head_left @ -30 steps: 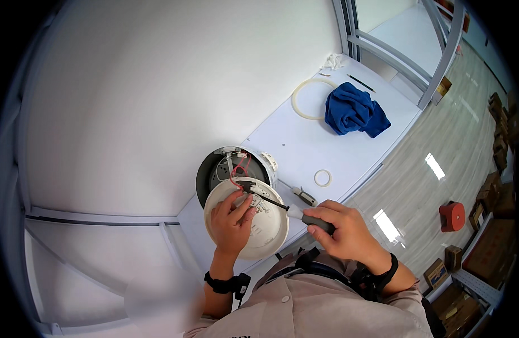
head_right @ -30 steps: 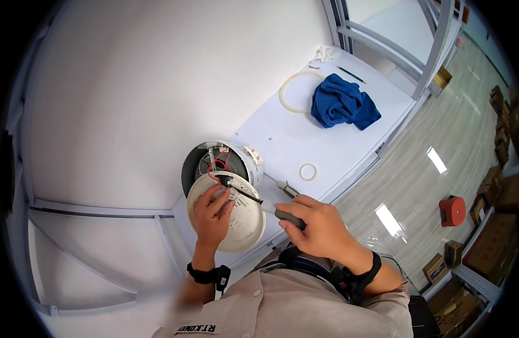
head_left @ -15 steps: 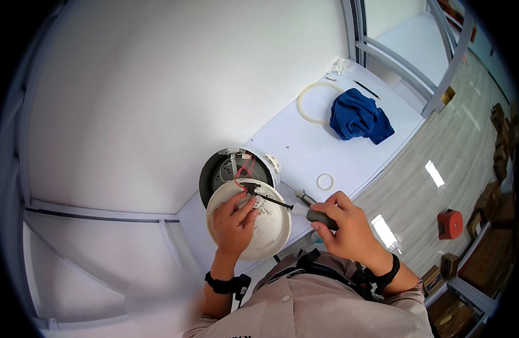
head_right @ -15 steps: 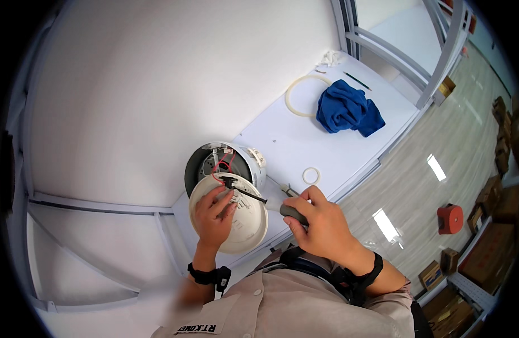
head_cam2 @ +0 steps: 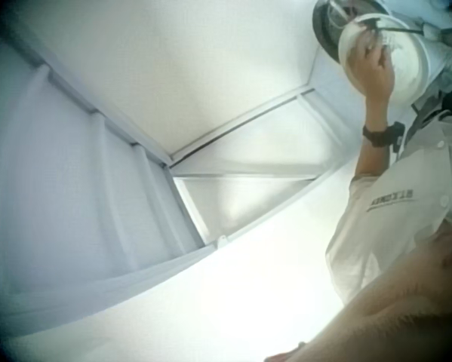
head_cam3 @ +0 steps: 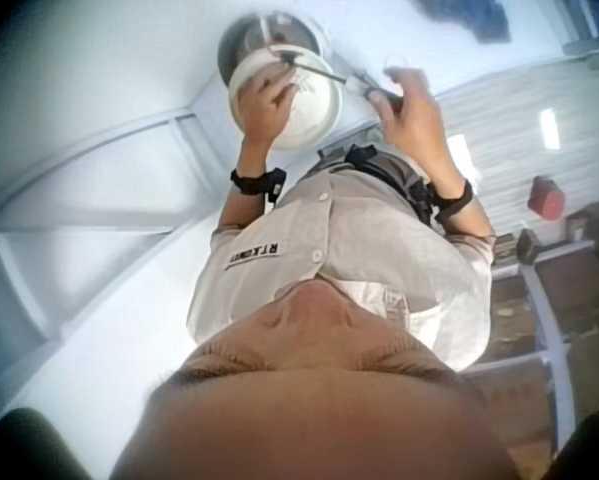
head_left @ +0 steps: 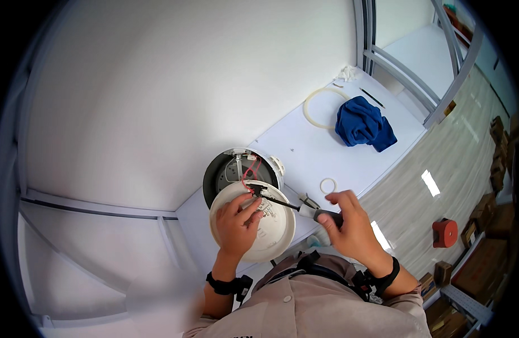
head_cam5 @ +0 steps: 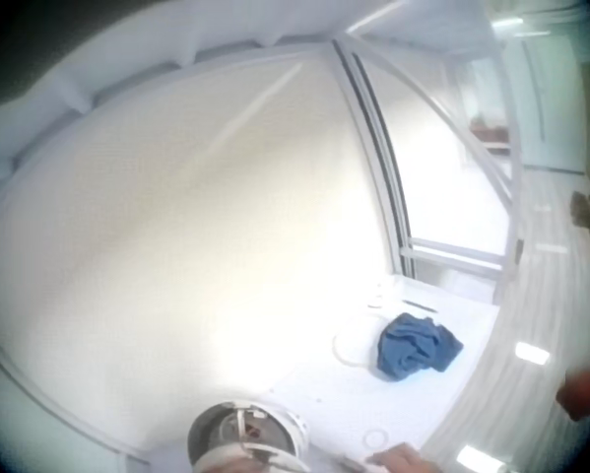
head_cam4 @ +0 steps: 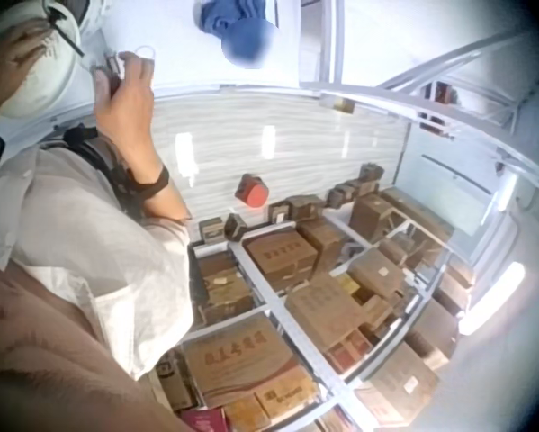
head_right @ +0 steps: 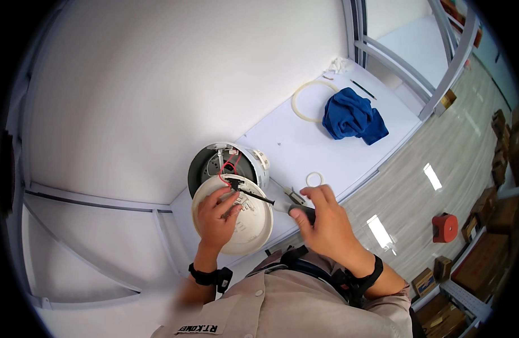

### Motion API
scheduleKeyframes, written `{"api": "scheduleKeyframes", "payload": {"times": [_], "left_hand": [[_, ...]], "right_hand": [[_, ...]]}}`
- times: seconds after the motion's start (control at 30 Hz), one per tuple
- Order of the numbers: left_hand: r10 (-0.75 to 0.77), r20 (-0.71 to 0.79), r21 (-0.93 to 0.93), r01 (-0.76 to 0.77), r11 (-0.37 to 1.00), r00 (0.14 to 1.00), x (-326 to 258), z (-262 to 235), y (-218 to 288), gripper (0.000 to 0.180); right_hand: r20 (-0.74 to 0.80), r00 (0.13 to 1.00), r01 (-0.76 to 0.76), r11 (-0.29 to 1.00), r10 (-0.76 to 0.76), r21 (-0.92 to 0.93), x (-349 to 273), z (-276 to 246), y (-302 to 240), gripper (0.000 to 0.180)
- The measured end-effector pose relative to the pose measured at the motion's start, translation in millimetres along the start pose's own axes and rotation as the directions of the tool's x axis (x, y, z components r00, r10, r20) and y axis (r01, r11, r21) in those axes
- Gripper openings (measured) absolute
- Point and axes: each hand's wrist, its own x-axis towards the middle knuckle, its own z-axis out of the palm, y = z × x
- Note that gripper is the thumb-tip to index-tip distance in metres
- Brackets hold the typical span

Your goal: The person uses a screwdriver to remove screws from a white plastic cover of a ceiling light fixture, then manipulates the internal wiring and components. They repeatedly attach and detach the cover while adjusting wires and screws.

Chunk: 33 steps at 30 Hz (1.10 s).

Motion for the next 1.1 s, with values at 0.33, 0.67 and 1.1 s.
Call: {"api": "scheduleKeyframes", "payload": {"times": [0.33, 0.67, 1.1], "left_hand": [[-0.032, 0.002, -0.046, 0.032, 0.998, 0.999, -1.8, 1.8, -3.5, 0.032], [-0.071, -0.008, -0.015, 0.071, 0.997, 0.997, -1.0, 2.5, -0.5, 0.037], [-0.267, 0.021, -0.126, 0.267, 0.955, 0.964, 2.7, 4.9, 16.0, 0.05]], "right_hand": [[0.174, 0.982, -0.126, 0.938, 0.072, 0.323, -1.0, -15.9, 18.0, 0.05], [0.037, 0.997, 0.057, 0.986, -0.063, 0.154, 13.9, -12.2, 26.7, 0.027], [0.198, 0.954, 0.148, 0.928, -0.225, 0.341, 35.5, -31.6, 43.8, 0.05]]}}
